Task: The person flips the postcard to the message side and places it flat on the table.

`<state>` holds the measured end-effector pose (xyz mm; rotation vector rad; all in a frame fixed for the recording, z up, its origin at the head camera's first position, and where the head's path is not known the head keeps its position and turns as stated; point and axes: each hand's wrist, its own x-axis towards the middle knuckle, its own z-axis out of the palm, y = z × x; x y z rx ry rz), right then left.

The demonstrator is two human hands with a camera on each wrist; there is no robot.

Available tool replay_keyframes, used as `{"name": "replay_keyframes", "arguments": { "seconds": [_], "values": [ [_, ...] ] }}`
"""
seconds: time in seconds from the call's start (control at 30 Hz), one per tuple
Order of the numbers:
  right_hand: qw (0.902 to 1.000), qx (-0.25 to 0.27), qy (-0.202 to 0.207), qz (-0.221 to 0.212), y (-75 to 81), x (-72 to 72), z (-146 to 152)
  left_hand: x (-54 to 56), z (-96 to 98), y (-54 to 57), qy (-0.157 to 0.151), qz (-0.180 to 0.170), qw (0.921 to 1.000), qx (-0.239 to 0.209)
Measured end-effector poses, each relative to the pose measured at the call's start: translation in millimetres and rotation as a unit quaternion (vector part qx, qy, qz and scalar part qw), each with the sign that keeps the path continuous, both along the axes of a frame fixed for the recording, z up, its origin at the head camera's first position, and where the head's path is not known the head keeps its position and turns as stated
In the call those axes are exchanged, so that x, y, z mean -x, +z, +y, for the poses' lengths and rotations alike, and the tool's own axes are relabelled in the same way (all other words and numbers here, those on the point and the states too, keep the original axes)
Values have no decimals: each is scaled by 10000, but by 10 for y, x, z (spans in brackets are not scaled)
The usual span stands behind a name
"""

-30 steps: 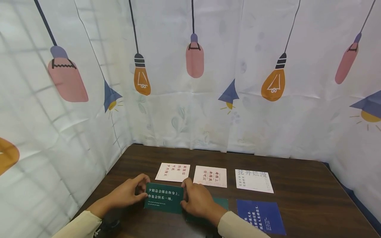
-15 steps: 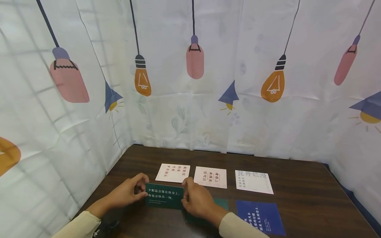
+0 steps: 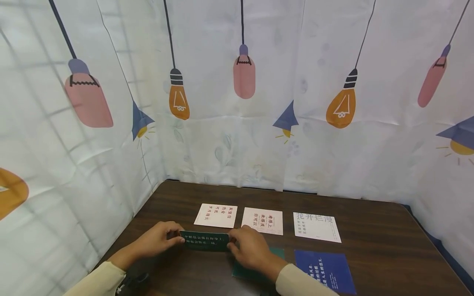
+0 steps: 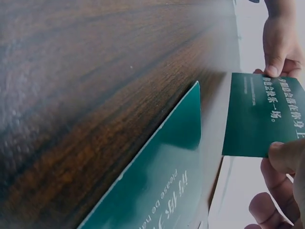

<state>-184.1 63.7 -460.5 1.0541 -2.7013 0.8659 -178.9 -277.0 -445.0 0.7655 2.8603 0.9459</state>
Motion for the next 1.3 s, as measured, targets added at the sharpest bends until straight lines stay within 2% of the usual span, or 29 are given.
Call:
{"name": "replay_keyframes", "arguments": {
  "seconds": [0.27, 0.5, 0.77, 0.93, 1.3],
  "values": [
    [9997, 208, 115, 32, 32, 13, 9, 2, -7, -24, -133, -121, 9994, -306],
    [9996, 178, 98, -182, 53, -2, 26, 0, 5, -17, -69, -116, 9996, -268],
    [9993, 136, 67, -346, 40, -6, 29, 2, 3, -25, -215, 49, 9992, -335],
    [9987, 148, 188, -453, 30, -11, 40, -11, -21, -43, -288, 163, 9989, -344],
    [9984, 147, 353, -411, 6, -14, 47, -22, -59, -98, -315, 259, 9984, -400]
  ]
}}
